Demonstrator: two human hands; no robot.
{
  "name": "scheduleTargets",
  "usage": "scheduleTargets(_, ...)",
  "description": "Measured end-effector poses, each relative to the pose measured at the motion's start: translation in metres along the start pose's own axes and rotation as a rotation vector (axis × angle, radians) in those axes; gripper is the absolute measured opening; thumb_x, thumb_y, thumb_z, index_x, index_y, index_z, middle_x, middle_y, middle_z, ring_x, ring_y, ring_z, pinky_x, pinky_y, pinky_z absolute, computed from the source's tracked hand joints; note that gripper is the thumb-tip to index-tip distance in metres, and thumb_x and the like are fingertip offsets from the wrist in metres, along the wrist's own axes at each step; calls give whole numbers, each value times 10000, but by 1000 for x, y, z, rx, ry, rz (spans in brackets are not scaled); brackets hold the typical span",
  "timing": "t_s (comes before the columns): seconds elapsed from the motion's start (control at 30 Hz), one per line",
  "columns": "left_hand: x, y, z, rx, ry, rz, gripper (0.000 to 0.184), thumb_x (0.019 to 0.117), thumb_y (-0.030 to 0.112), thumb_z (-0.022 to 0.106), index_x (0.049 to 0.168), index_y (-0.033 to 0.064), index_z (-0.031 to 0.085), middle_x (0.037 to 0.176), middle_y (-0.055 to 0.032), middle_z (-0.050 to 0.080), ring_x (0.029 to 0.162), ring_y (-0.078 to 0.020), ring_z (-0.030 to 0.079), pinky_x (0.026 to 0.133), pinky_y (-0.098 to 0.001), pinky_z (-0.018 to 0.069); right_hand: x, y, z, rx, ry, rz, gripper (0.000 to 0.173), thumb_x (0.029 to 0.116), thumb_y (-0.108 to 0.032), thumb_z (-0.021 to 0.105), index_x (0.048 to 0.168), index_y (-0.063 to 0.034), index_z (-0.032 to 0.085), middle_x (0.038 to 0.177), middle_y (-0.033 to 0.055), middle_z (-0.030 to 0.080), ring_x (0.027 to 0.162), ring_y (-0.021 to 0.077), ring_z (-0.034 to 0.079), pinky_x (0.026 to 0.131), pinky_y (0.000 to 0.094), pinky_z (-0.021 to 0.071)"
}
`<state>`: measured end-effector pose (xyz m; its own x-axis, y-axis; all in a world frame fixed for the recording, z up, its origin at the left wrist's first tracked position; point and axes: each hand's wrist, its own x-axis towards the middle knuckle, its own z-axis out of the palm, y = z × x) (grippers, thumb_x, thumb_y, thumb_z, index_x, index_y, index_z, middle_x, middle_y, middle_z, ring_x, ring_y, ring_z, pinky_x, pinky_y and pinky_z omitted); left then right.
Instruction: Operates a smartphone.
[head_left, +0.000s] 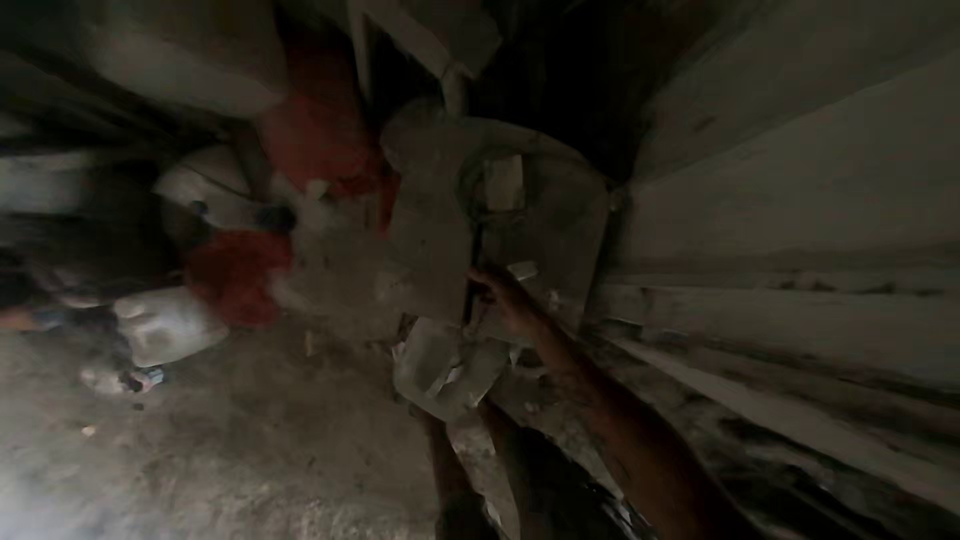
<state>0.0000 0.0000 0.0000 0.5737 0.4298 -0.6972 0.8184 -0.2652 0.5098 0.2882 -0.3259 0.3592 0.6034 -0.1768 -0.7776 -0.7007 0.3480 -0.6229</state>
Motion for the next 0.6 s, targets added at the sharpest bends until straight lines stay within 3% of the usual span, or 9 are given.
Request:
scheduleTargets(0.07,3,-2,1,-58,2,-31,520,1082,357,484,1495,43,442,1427,-229,545,1269,-362,570,1038,-570,503,-4,-2,5,11,-19,0,452,1028,-359,611,1368,-68,546,1226,83,656,1049,147,646,893,312,545)
scheduleTargets(0.27,2,4,0,13,-17,45,513,1060,301,540,1484,26,450,1434,-228,540,1283,-353,562,1053,-550,499,-29,-11,20,-12,-42,-23,638,1006,-318,651,1526,-42,405,1374,147,599,1186,204,613,1001,367,516)
scheduleTargets(0.53,-1,18,-3,48,-20,52,477,1079,267,503,1478,10,455,1440,-233,533,1300,-353,545,1080,-536,475,-57,-22,33,-119,-117,-64,784,959,-318,718,1597,-102,318,1336,131,643,1179,191,645,1010,394,542)
scheduleTargets(0.6,2,13,-2,0,-23,67,469,1086,306,478,1468,32,476,1412,-211,564,1272,-328,571,1055,-530,502,-63,-24,36,-108,-147,-76,850,932,-312,748,1610,-100,282,1336,138,635,1159,196,653,999,388,552)
